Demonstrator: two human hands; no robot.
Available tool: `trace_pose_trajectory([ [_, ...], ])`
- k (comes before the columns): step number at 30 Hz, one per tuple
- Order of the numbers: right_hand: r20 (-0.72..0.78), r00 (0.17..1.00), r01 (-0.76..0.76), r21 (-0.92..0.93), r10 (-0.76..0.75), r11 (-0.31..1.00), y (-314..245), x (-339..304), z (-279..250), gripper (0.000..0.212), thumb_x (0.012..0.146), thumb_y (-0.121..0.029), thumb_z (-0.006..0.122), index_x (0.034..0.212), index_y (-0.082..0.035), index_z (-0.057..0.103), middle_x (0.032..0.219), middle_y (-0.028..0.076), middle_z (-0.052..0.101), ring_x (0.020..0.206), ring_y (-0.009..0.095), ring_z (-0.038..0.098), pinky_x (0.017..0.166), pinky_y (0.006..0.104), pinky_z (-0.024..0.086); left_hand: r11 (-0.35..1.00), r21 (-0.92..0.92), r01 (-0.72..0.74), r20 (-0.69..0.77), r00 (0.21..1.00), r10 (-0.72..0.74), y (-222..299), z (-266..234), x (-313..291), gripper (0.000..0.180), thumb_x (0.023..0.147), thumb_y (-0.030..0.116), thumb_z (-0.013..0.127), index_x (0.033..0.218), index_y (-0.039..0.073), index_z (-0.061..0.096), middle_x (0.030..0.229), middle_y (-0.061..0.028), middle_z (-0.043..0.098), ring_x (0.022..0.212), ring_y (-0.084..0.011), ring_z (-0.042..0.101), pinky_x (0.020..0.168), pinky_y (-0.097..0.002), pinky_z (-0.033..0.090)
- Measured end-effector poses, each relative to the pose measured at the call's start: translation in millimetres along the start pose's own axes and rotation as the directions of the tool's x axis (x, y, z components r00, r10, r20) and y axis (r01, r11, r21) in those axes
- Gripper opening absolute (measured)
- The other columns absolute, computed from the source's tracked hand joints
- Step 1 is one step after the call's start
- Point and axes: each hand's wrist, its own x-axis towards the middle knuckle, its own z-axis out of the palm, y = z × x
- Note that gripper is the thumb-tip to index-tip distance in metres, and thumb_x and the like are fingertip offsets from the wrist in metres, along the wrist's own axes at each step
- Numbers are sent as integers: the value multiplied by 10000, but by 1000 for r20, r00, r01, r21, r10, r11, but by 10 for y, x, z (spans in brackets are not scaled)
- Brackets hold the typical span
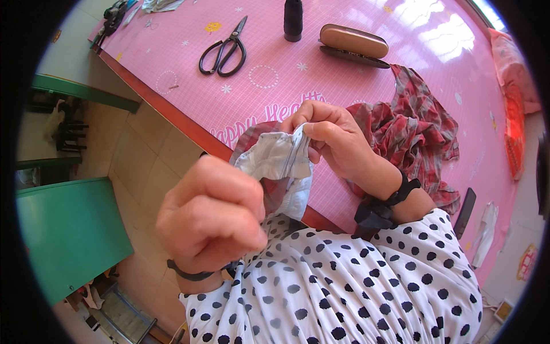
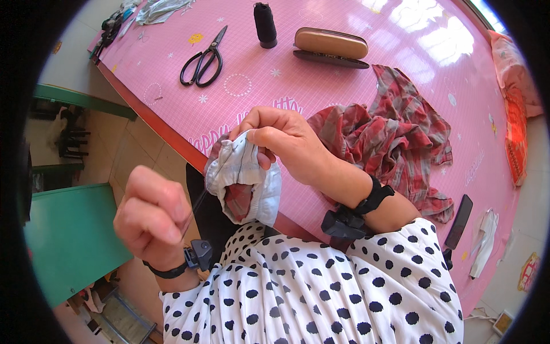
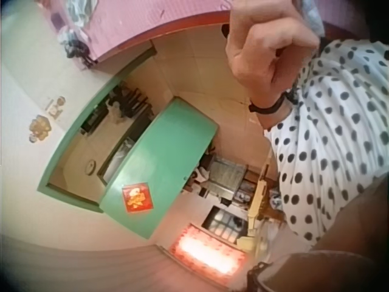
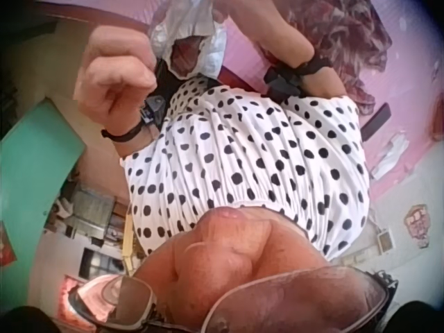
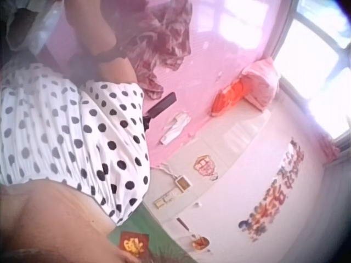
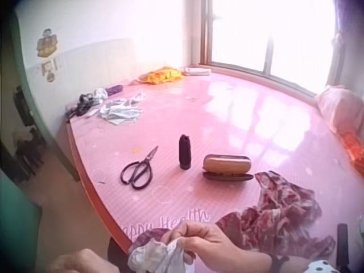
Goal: The person hand-sews a light blue fabric piece using a needle and thread.
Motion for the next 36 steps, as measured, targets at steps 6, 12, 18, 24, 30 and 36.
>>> trace_pose_trajectory([
  [6,-59,998,1,0,-1,1000,21,3,-13,97,876,-84,513,871,-14,580,914,64,639,566,45,504,525,186,406,916,-397,-52,587,753,297,-5,-285,274,122,878,99,627,856,26,722,928,-152,667,589,-160,597,478,-258,419],
  [12,30,999,23,8,-23,1000,30,1,2,93,874,-85,507,857,-17,568,916,63,637,577,50,511,527,194,396,965,-153,211,256,952,-168,-87,-231,142,170,858,96,601,973,-12,666,1048,-167,626,657,-117,577,582,-224,459],
  [18,99,995,25,-45,-21,999,-40,-56,49,103,864,-68,500,870,0,577,948,78,635,588,53,503,553,199,418,733,-1,680,73,731,-679,-368,-32,218,211,903,14,511,1087,-28,605,932,-28,599,636,-42,500,586,-190,434],
  [24,48,998,46,-101,-41,994,-61,-30,38,120,874,-67,512,891,17,596,922,73,631,582,53,499,552,195,416,787,-8,617,22,787,-617,-457,-223,134,144,905,51,569,1027,-12,613,831,7,592,641,-27,487,580,-179,411],
  [30,10,998,65,-94,-65,993,-16,-26,-4,131,890,-70,528,923,29,608,898,65,633,582,51,505,549,196,422,831,137,539,-234,833,-502,-418,-29,121,121,849,45,641,946,-13,600,959,-32,588,627,-27,476,560,-174,379],
  [36,47,995,88,-100,-84,991,-8,-28,41,116,892,-56,521,910,28,599,911,73,639,592,51,513,547,197,426,828,430,359,-88,930,-358,-264,118,167,107,795,6,674,875,6,603,866,-39,536,570,-49,494,508,-208,395],
])
